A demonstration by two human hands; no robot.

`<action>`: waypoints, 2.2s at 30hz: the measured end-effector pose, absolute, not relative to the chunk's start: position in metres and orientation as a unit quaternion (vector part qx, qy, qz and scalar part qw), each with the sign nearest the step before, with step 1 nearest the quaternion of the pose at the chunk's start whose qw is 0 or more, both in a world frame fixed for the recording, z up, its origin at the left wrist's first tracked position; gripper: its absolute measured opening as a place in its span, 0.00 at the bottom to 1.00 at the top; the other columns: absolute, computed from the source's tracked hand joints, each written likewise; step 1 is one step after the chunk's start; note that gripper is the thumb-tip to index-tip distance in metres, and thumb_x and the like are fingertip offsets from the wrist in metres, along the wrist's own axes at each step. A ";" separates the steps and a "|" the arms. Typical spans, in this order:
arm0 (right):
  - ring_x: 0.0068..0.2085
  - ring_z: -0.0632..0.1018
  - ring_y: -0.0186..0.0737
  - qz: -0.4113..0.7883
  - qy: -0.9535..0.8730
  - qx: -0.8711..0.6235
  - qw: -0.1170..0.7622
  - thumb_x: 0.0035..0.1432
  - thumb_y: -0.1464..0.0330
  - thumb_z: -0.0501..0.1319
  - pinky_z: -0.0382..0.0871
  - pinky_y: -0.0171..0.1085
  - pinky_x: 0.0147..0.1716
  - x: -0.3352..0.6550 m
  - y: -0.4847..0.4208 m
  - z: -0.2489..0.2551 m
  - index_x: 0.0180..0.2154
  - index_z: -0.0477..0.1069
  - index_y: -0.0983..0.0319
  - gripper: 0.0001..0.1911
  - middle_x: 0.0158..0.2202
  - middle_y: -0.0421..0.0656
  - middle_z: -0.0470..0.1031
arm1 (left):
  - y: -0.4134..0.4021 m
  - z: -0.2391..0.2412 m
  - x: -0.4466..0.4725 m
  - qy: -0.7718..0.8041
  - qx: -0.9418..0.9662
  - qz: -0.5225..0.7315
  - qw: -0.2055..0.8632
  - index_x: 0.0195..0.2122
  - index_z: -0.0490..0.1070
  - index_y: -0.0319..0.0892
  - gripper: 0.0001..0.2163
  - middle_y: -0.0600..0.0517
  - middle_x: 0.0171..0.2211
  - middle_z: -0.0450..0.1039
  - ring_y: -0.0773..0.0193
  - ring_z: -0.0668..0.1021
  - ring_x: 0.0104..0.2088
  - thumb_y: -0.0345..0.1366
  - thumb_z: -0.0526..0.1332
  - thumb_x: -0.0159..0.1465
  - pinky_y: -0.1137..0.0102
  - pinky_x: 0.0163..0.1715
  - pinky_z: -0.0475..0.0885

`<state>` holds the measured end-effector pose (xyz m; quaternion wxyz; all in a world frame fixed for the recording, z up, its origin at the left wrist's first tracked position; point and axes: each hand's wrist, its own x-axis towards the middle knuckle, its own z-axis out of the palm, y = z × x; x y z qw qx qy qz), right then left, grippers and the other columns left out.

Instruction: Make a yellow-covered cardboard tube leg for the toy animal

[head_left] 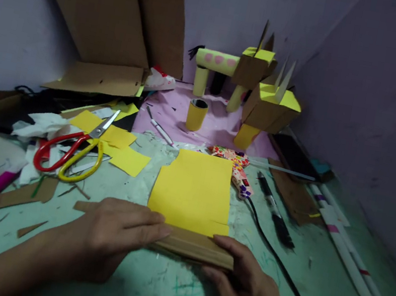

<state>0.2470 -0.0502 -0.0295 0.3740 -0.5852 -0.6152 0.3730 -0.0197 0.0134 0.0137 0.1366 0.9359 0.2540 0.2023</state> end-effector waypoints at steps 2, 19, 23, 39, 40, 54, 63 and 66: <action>0.32 0.81 0.39 0.406 -0.581 -0.599 0.373 0.52 0.68 0.63 0.75 0.31 0.27 0.243 -0.047 -0.027 0.44 0.69 0.57 0.15 0.33 0.40 0.80 | 0.015 0.011 -0.018 0.255 0.917 0.246 0.181 0.58 0.60 0.46 0.25 0.46 0.46 0.76 0.60 0.78 0.44 0.23 0.54 0.60 0.68 0.40 0.74; 0.27 0.77 0.39 0.473 -0.470 -0.611 0.427 0.48 0.64 0.66 0.72 0.33 0.23 0.242 -0.044 -0.038 0.47 0.63 0.59 0.24 0.27 0.41 0.79 | -0.002 0.021 -0.024 0.568 0.620 0.156 0.519 0.36 0.71 0.40 0.09 0.60 0.20 0.61 0.70 0.64 0.21 0.33 0.60 0.53 0.73 0.21 0.58; 0.29 0.80 0.43 0.495 -0.458 -0.607 0.420 0.46 0.66 0.68 0.75 0.36 0.27 0.241 -0.044 -0.032 0.46 0.63 0.60 0.25 0.28 0.42 0.79 | -0.001 0.019 -0.013 0.557 0.601 0.161 0.550 0.22 0.69 0.39 0.04 0.60 0.17 0.58 0.72 0.61 0.20 0.33 0.59 0.53 0.73 0.20 0.55; 0.26 0.74 0.35 0.516 -0.408 -0.587 0.472 0.47 0.68 0.67 0.68 0.32 0.25 0.228 -0.041 -0.020 0.44 0.63 0.59 0.22 0.26 0.37 0.76 | 0.008 0.017 -0.002 0.525 0.482 0.104 0.694 0.23 0.64 0.42 0.10 0.61 0.10 0.64 0.70 0.66 0.09 0.43 0.61 0.52 0.76 0.08 0.60; 0.26 0.73 0.35 0.511 -0.402 -0.590 0.479 0.46 0.68 0.67 0.67 0.32 0.25 0.227 -0.041 -0.020 0.44 0.63 0.59 0.22 0.25 0.37 0.75 | 0.009 0.018 -0.002 0.526 0.485 0.094 0.692 0.25 0.64 0.42 0.10 0.61 0.10 0.64 0.71 0.65 0.09 0.43 0.61 0.51 0.77 0.08 0.59; 0.29 0.75 0.36 0.519 -0.458 -0.565 0.450 0.51 0.69 0.63 0.69 0.32 0.26 0.232 -0.044 -0.027 0.43 0.61 0.57 0.18 0.29 0.38 0.75 | 0.006 0.018 -0.002 0.521 0.472 0.043 0.710 0.20 0.65 0.42 0.14 0.60 0.09 0.64 0.72 0.64 0.08 0.47 0.61 0.53 0.78 0.07 0.58; 0.28 0.75 0.37 0.442 -0.547 -0.599 0.382 0.52 0.70 0.61 0.70 0.33 0.25 0.241 -0.051 -0.030 0.43 0.63 0.58 0.15 0.30 0.39 0.74 | 0.001 0.017 -0.003 0.534 0.491 0.011 0.688 0.18 0.65 0.42 0.10 0.58 0.09 0.65 0.72 0.65 0.09 0.39 0.58 0.53 0.77 0.10 0.60; 0.28 0.76 0.38 0.421 -0.550 -0.610 0.385 0.52 0.69 0.62 0.70 0.33 0.23 0.239 -0.054 -0.031 0.43 0.64 0.59 0.15 0.30 0.40 0.74 | 0.000 0.020 0.001 0.534 0.491 0.007 0.688 0.17 0.64 0.42 0.10 0.58 0.09 0.64 0.71 0.65 0.09 0.39 0.58 0.52 0.76 0.10 0.60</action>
